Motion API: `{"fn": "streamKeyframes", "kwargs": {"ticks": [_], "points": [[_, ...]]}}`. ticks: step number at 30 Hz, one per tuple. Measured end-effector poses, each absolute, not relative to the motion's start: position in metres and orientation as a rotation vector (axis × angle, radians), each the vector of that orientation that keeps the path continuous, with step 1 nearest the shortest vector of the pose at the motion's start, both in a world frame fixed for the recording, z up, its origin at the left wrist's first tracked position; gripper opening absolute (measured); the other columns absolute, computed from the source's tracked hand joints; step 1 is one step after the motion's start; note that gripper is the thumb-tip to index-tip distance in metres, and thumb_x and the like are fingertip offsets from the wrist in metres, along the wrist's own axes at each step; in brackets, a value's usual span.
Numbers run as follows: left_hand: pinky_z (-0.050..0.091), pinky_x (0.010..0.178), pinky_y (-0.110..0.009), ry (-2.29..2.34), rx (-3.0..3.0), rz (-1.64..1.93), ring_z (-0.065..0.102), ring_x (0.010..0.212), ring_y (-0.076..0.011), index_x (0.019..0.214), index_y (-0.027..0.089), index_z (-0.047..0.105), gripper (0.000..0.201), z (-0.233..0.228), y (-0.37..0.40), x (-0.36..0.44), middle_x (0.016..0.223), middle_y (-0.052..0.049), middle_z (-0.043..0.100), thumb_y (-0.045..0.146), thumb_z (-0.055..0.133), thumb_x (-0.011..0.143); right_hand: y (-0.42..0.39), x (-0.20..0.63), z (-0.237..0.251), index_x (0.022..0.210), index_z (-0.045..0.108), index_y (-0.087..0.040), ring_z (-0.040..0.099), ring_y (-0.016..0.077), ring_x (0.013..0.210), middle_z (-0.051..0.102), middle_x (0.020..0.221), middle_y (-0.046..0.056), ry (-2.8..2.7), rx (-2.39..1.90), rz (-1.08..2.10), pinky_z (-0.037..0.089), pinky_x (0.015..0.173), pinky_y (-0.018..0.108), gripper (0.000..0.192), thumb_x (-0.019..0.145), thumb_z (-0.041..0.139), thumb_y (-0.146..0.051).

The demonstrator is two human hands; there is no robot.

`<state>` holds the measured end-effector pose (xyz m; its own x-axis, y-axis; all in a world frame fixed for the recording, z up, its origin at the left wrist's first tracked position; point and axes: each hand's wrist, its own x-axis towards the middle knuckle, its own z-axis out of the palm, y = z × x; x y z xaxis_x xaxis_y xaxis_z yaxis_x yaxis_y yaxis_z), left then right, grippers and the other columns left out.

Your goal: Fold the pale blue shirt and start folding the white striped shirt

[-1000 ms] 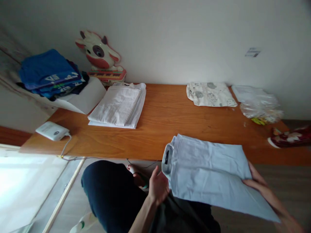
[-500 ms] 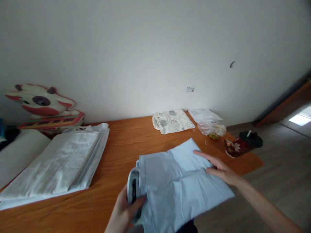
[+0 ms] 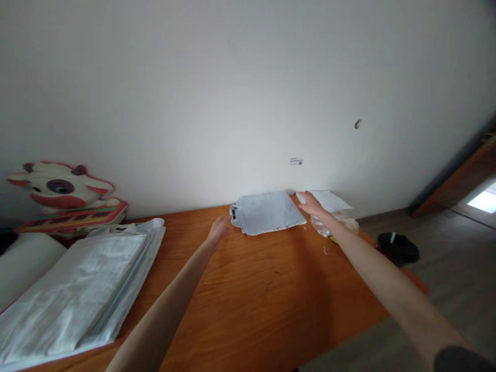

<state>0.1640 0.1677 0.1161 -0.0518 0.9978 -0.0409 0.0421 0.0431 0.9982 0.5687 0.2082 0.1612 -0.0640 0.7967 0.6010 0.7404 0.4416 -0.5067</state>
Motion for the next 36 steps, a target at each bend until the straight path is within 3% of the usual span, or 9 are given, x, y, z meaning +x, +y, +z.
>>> {"fn": "streamKeyframes", "kwargs": {"ticks": [3, 7, 11, 16, 21, 25, 29, 32, 36], "points": [[0.053, 0.112, -0.050, 1.352, 1.183, 1.247, 0.067, 0.136, -0.0345, 0.129, 0.017, 0.069, 0.053, 0.077, 0.111, 0.133, 0.151, -0.022, 0.066, 0.049, 0.075, 0.087, 0.163, 0.533, 0.113, 0.126, 0.074, -0.018, 0.064, 0.0280, 0.133, 0.072, 0.139, 0.014, -1.843, -1.295, 0.146, 0.048, 0.120, 0.054, 0.039, 0.088, 0.064, -0.021], [0.046, 0.123, -0.051, 1.504, 1.624, 1.290, 0.067, 0.137, -0.0320, 0.128, 0.027, 0.075, 0.038, 0.056, 0.017, 0.036, 0.140, -0.009, 0.076, 0.045, 0.069, 0.096, 0.059, 0.474, 0.052, 0.141, 0.069, -0.034, 0.055, 0.0283, 0.149, 0.059, 0.160, 0.007, -2.028, -1.189, 0.371, 0.042, 0.127, 0.060, 0.040, 0.102, 0.059, -0.031], [0.040, 0.129, -0.053, 1.908, 1.929, 1.215, 0.057, 0.148, -0.0337, 0.126, 0.030, 0.076, 0.034, 0.063, -0.064, -0.086, 0.141, -0.006, 0.075, 0.039, 0.065, 0.095, -0.017, 0.439, 0.010, 0.142, 0.069, -0.040, 0.052, 0.0337, 0.152, 0.056, 0.164, 0.003, -2.147, -1.208, 0.486, 0.039, 0.128, 0.067, 0.041, 0.101, 0.063, -0.040], [0.030, 0.135, -0.055, 1.956, 1.937, 0.974, 0.049, 0.155, -0.0351, 0.141, 0.030, 0.070, 0.053, 0.061, -0.119, -0.172, 0.155, -0.006, 0.067, 0.047, 0.069, 0.090, -0.032, 0.419, -0.006, 0.143, 0.068, -0.037, 0.054, 0.0385, 0.149, 0.063, 0.157, 0.006, -2.208, -1.243, 0.324, 0.037, 0.129, 0.069, 0.046, 0.098, 0.066, -0.042], [0.043, 0.125, -0.051, 1.906, 1.930, 1.000, 0.063, 0.139, -0.0340, 0.134, 0.022, 0.075, 0.049, 0.061, -0.112, -0.196, 0.146, -0.011, 0.072, 0.049, 0.066, 0.094, -0.035, 0.413, 0.009, 0.140, 0.068, -0.028, 0.054, 0.0352, 0.149, 0.063, 0.155, 0.011, -2.283, -1.271, 0.229, 0.039, 0.129, 0.063, 0.041, 0.103, 0.057, -0.041], [0.056, 0.106, -0.045, 1.972, 1.897, 1.048, 0.075, 0.110, -0.0302, 0.115, 0.017, 0.082, 0.039, 0.083, -0.078, -0.196, 0.118, -0.013, 0.083, 0.048, 0.066, 0.096, -0.037, 0.410, 0.011, 0.141, 0.066, -0.025, 0.053, 0.0348, 0.149, 0.062, 0.156, 0.013, -2.338, -1.286, 0.158, 0.039, 0.129, 0.061, 0.041, 0.105, 0.054, -0.039], [0.058, 0.094, -0.035, 1.881, 2.083, 1.239, 0.077, 0.100, -0.0235, 0.117, 0.023, 0.083, 0.034, 0.118, -0.061, -0.122, 0.113, -0.008, 0.085, 0.043, 0.060, 0.104, -0.035, 0.409, 0.011, 0.139, 0.068, -0.026, 0.056, 0.0351, 0.146, 0.064, 0.153, 0.012, -2.338, -1.285, 0.130, 0.043, 0.126, 0.061, 0.040, 0.104, 0.055, -0.041], [0.058, 0.095, -0.034, 1.504, 2.296, 1.133, 0.078, 0.105, -0.0225, 0.122, 0.025, 0.082, 0.035, 0.134, -0.084, -0.030, 0.118, -0.006, 0.085, 0.043, 0.055, 0.108, -0.041, 0.407, 0.015, 0.130, 0.074, -0.029, 0.062, 0.0346, 0.139, 0.070, 0.145, 0.010, -2.284, -1.301, 0.195, 0.045, 0.123, 0.061, 0.036, 0.104, 0.055, -0.046], [0.059, 0.096, -0.038, 1.204, 2.360, 0.805, 0.079, 0.109, -0.0263, 0.126, 0.027, 0.079, 0.047, 0.126, -0.124, 0.040, 0.121, -0.006, 0.084, 0.063, 0.059, 0.104, -0.060, 0.392, 0.018, 0.116, 0.078, -0.030, 0.073, 0.0316, 0.117, 0.079, 0.121, 0.009, -2.048, -1.373, 0.566, 0.056, 0.108, 0.053, 0.046, 0.111, 0.039, -0.054]]}}
